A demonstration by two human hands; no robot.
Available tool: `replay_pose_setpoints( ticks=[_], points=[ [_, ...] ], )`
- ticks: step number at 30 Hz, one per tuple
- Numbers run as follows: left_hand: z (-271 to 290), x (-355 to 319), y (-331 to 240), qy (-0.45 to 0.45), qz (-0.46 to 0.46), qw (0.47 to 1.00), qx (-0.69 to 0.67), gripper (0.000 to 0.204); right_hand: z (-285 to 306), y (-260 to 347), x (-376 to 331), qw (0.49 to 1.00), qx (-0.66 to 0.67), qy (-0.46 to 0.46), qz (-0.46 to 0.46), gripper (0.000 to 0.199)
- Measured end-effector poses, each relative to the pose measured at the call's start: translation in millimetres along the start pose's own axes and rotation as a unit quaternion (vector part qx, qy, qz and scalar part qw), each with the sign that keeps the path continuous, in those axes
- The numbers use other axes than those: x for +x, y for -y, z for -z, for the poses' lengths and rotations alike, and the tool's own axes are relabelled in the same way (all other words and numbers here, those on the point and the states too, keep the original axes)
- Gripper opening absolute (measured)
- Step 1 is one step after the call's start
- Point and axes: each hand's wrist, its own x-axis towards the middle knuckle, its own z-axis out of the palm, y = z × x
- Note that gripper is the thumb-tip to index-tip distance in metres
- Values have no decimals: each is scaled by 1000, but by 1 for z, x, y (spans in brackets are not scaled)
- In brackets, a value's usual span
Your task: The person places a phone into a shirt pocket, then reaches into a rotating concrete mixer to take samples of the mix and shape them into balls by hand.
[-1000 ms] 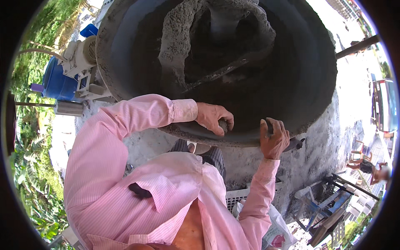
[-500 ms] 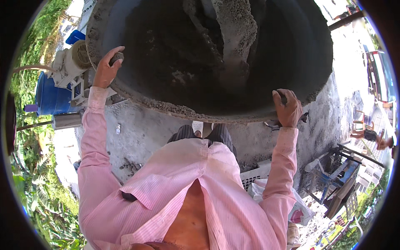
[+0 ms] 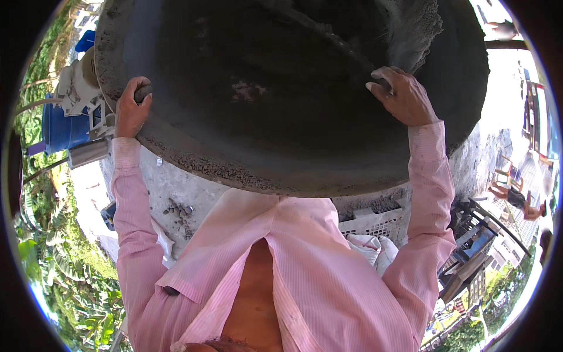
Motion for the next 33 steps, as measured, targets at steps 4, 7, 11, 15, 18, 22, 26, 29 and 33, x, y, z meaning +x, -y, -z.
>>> replay_pose_setpoints(
  ticks=[4, 7, 11, 15, 18, 22, 26, 29, 33],
  points=[
    [1, 2, -11, 11, 1, 1000, -9, 33, -35, -21, 55, 992, -60, 102, 48, 33],
    [4, -1, -9, -19, -45, 999, -1, 35, -89, -59, 94, 976, -102, 191, 10, 33],
    [-1, 0, -5, -43, -51, 998, 1, 35, -173, -136, 128, 947, -125, 280, -96, 42],
    [6, -5, -6, -36, -26, 999, 19, 34, -257, -177, 125, 939, -124, 286, -145, 48],
    [-3, 5, -12, -38, -14, 999, -13, 34, -304, -218, 115, 945, 118, 199, -229, 56],
    [10, -7, -13, -31, 8, 999, 21, 34, -358, -115, 129, 980, 31, 36, -195, 63],
    [-2, 6, -19, -36, -18, 999, 35, 34, -393, -91, 125, 967, 87, -29, -237, 54],
    [5, -5, -11, -39, -6, 999, 31, 33, -389, -38, 112, 958, 108, 135, -227, 44],
    [5, -3, -11, -38, -10, 999, 26, 32, -354, -42, 110, 937, 61, 262, -221, 38]
  ],
)
